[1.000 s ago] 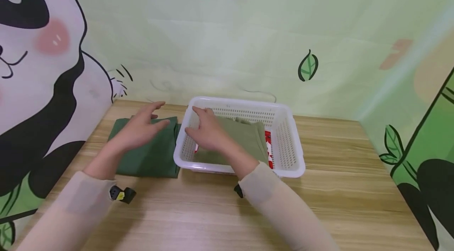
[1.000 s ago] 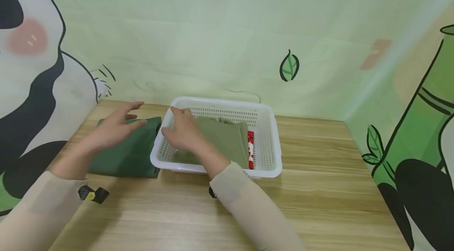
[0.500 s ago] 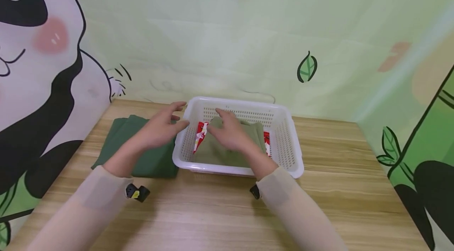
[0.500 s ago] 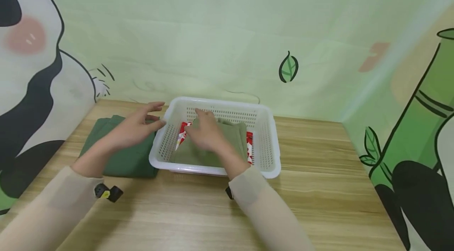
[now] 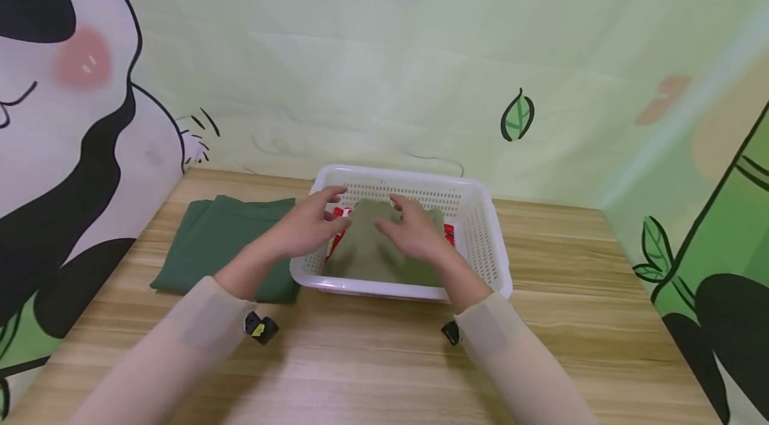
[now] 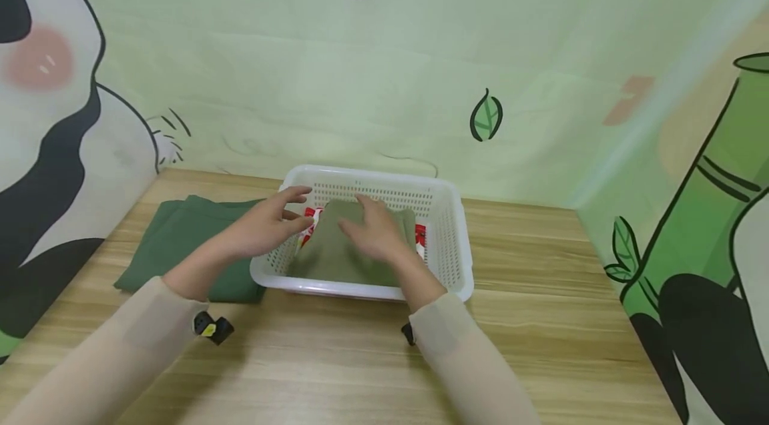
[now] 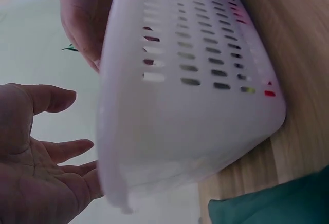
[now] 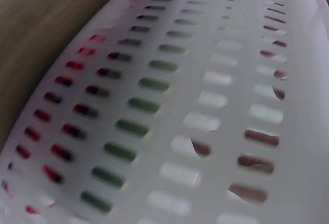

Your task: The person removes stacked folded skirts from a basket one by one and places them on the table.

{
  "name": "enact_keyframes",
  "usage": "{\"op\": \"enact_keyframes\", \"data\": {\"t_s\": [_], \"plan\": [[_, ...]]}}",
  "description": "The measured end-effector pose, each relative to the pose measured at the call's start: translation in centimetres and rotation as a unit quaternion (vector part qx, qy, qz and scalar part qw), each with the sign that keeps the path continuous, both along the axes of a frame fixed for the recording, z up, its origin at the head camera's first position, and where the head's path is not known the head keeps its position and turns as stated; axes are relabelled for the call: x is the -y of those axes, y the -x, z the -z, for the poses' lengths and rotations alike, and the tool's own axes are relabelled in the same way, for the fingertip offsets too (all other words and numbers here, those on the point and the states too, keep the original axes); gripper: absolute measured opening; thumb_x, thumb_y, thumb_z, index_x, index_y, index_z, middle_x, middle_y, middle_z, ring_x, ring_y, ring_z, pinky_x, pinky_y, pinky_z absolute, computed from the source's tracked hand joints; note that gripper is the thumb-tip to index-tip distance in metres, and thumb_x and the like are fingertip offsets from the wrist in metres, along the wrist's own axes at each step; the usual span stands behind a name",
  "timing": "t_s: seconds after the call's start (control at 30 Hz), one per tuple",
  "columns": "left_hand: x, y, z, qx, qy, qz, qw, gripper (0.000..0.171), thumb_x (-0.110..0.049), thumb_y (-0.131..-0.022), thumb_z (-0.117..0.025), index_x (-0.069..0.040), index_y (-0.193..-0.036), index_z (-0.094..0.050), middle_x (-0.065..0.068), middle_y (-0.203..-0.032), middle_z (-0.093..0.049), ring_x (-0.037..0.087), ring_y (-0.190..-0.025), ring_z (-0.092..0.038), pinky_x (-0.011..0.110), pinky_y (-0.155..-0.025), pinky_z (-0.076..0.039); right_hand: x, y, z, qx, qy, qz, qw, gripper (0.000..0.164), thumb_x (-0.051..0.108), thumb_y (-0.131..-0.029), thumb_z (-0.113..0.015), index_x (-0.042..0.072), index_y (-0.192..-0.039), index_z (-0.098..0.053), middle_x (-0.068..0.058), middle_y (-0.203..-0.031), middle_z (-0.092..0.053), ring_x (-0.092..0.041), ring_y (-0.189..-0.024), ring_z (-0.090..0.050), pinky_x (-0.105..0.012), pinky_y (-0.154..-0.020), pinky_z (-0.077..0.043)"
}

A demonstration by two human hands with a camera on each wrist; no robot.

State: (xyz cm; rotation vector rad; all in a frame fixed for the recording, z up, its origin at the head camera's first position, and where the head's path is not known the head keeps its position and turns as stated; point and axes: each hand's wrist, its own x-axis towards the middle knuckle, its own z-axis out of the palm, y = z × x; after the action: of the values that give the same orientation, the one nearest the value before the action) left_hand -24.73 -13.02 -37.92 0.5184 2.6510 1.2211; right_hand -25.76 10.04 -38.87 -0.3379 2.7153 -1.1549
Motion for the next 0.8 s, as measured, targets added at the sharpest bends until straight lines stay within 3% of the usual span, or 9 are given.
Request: {"op": "enact_keyframes", "data": {"t_s": [0.17,0.37,0.67,0.8], "plan": [[-0.8,0.4,0.8,0.011,0.005,0.01,0.9999,0.067,-0.026,-0.104,-0.059,-0.005,-0.161,-0.031,0.026,-0.157,-0.045,0.036,-0.127,-0.064,0.05,-0.096,-0.057,-1.0,-0.1,0.3,0.002,-0.001,0.012,1.0,0.071,0.035,-0.101,-0.063,0.003,-0.159,-0.037,-0.023,-0.158,-0.047,-0.044,-0.141,-0.05,-0.055,-0.114,-0.045],[-1.6,0.9,1.7,0.011,0.009,0.018,0.9997,0.066,-0.025,-0.104,-0.061,-0.003,-0.16,-0.033,0.028,-0.153,-0.049,0.042,-0.131,-0.059,0.052,-0.102,-0.054,-2.4,0.0,0.7,0.0,-0.021,0.031,0.999,0.072,0.04,-0.102,-0.061,0.004,-0.16,-0.037,-0.024,-0.157,-0.047,-0.043,-0.141,-0.05,-0.055,-0.115,-0.043],[-2.6,1.6,2.1,0.025,0.067,0.023,0.9971,0.071,-0.029,-0.105,-0.058,0.003,-0.16,-0.027,0.03,-0.158,-0.042,0.044,-0.145,-0.045,0.057,-0.115,-0.044,-4.5,0.1,0.7,0.044,-0.031,0.067,0.996,0.076,0.047,-0.103,-0.057,0.008,-0.162,-0.032,-0.021,-0.162,-0.042,-0.041,-0.149,-0.04,-0.056,-0.121,-0.036],[-3.0,1.5,2.1,0.04,0.092,0.01,0.9949,0.074,-0.032,-0.105,-0.058,0.002,-0.161,-0.025,0.028,-0.161,-0.04,0.043,-0.148,-0.042,0.058,-0.117,-0.04,-5.5,0.1,0.8,0.057,-0.037,0.073,0.995,0.078,0.05,-0.103,-0.056,0.005,-0.162,-0.03,-0.022,-0.162,-0.041,-0.041,-0.15,-0.039,-0.055,-0.121,-0.037]]}}
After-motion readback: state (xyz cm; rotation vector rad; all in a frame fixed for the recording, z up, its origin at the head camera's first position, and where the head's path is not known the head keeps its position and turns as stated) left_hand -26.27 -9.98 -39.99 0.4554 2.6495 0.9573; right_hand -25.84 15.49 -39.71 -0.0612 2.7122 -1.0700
